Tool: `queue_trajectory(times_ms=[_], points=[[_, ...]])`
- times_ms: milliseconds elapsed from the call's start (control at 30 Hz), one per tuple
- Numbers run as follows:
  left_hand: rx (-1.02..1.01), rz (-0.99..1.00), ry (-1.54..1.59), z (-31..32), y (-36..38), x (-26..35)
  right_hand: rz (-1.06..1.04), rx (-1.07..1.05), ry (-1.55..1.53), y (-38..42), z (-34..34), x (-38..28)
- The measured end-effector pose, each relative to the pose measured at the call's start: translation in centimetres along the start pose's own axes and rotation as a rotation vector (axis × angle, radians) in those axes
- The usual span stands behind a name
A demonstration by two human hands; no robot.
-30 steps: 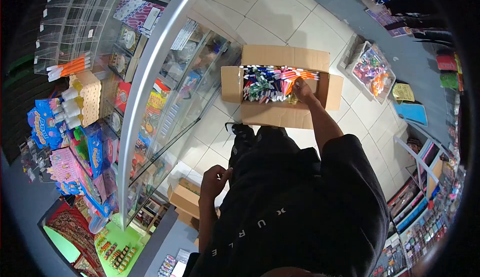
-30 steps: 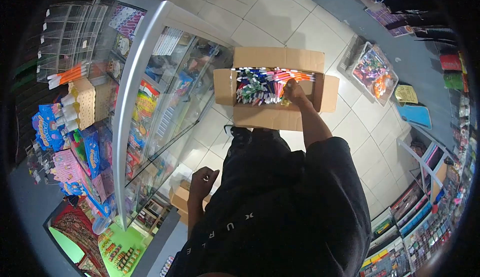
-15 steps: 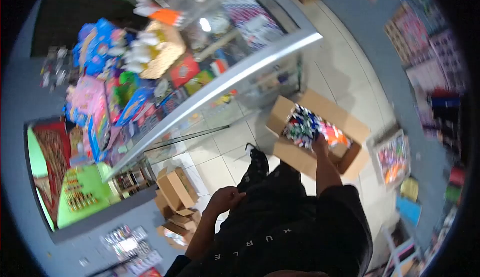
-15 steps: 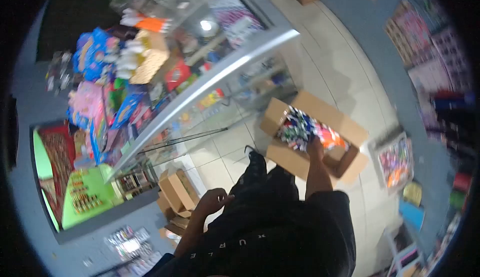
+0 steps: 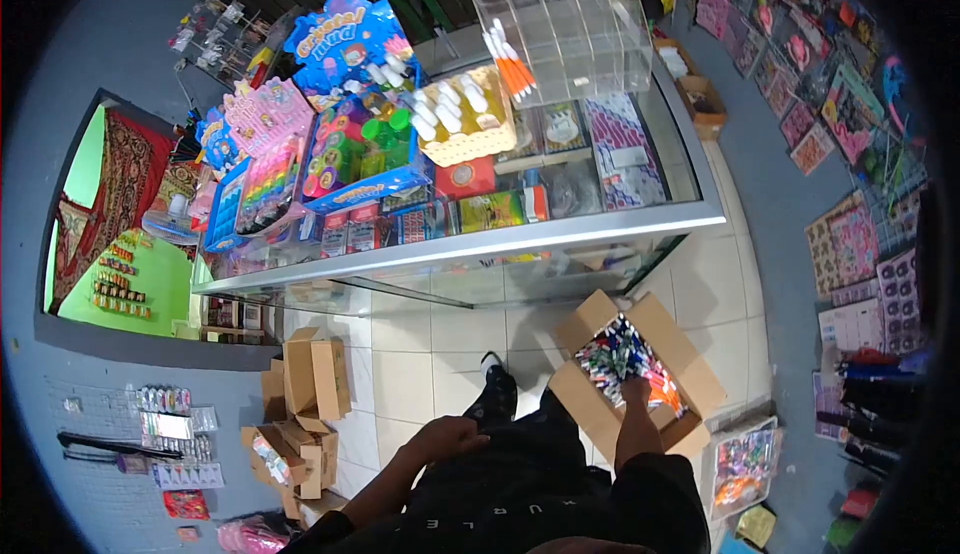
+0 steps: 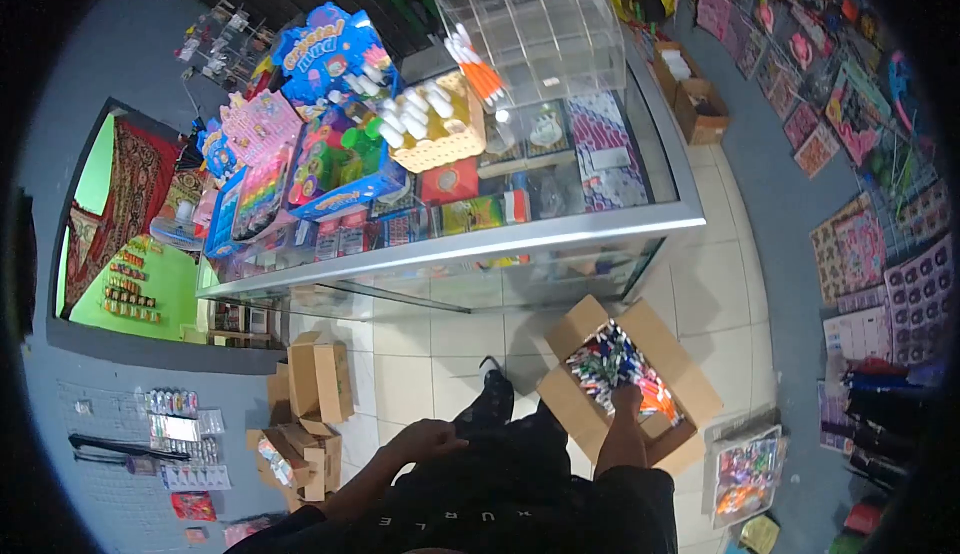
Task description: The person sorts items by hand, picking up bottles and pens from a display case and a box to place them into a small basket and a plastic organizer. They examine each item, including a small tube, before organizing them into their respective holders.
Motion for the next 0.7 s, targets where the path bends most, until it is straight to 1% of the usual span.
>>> queue_trajectory(times_ms=[33, 67, 100, 200, 233, 267, 333, 367, 500, 567, 600, 633, 700], points=[[0.027, 0.048, 0.002, -0.1, 0.0, 0.0, 0.016, 0.022, -0.056, 1.9, -1.7, -0.5], [0.022, 0.037, -0.009, 0.1, -0.1, -0.5, 0.032, 0.042, -0.114, 2.8, -2.7, -0.8], [0.014, 0.022, -0.019, 0.3, 0.0, -1.1, -0.005, 0.077, -0.112, 2.7, -2.4, -1.0], [-0.019, 0.010, -0.054, 0.1, 0.5, -1.2, 0.056, 0.173, -0.072, -1.7, 2.9, 0.6], [-0.032, 0.013, -0.068, 0.0, 0.6, -1.0, 0.029, 0.103, 0.014, -2.1, 3.4, 0.0], [-0.042, -0.006, -0.052, 0.1, 0.8, -1.2, 0.034, 0.098, -0.019, -2.2, 3.3, 0.1], [-0.068, -0.041, -0.018, 0.5, 1.3, -1.5, 0.050, 0.085, -0.086, 0.1, 0.9, 0.0], [-0.064, -0.028, -0.052, 0.5, 1.3, -1.2, 0.127, 0.063, -0.144, 0.5, 0.4, 0.2], [-0.115, -0.016, -0.030, 1.4, 1.1, -1.2, 0.084, 0.076, -0.248, 2.1, -1.2, -0.2], [-0.091, 0.029, -0.049, 1.6, 0.5, -1.5, 0.059, 0.071, -0.212, 2.0, -1.2, -0.1], [-0.077, 0.052, -0.057, 1.7, 0.3, -1.4, 0.046, 0.071, -0.193, 1.5, -0.7, 0.0], [-0.079, 0.070, -0.047, 1.4, 0.0, -0.8, 0.057, 0.084, -0.260, -2.5, 3.5, 1.8], [-0.079, 0.110, -0.031, -0.1, -0.6, 0.8, 0.016, 0.151, -0.249, 0.8, -0.2, 1.5]])
Point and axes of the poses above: each hand's wrist, its own y-axis away from the middle knuckle, its own z-axis out of the palm, x = y × z, the point moved 9 cm from there along -y, towards the middle knuckle, and after that the axes turned 15 degrees about z, right-handed, at the moved point
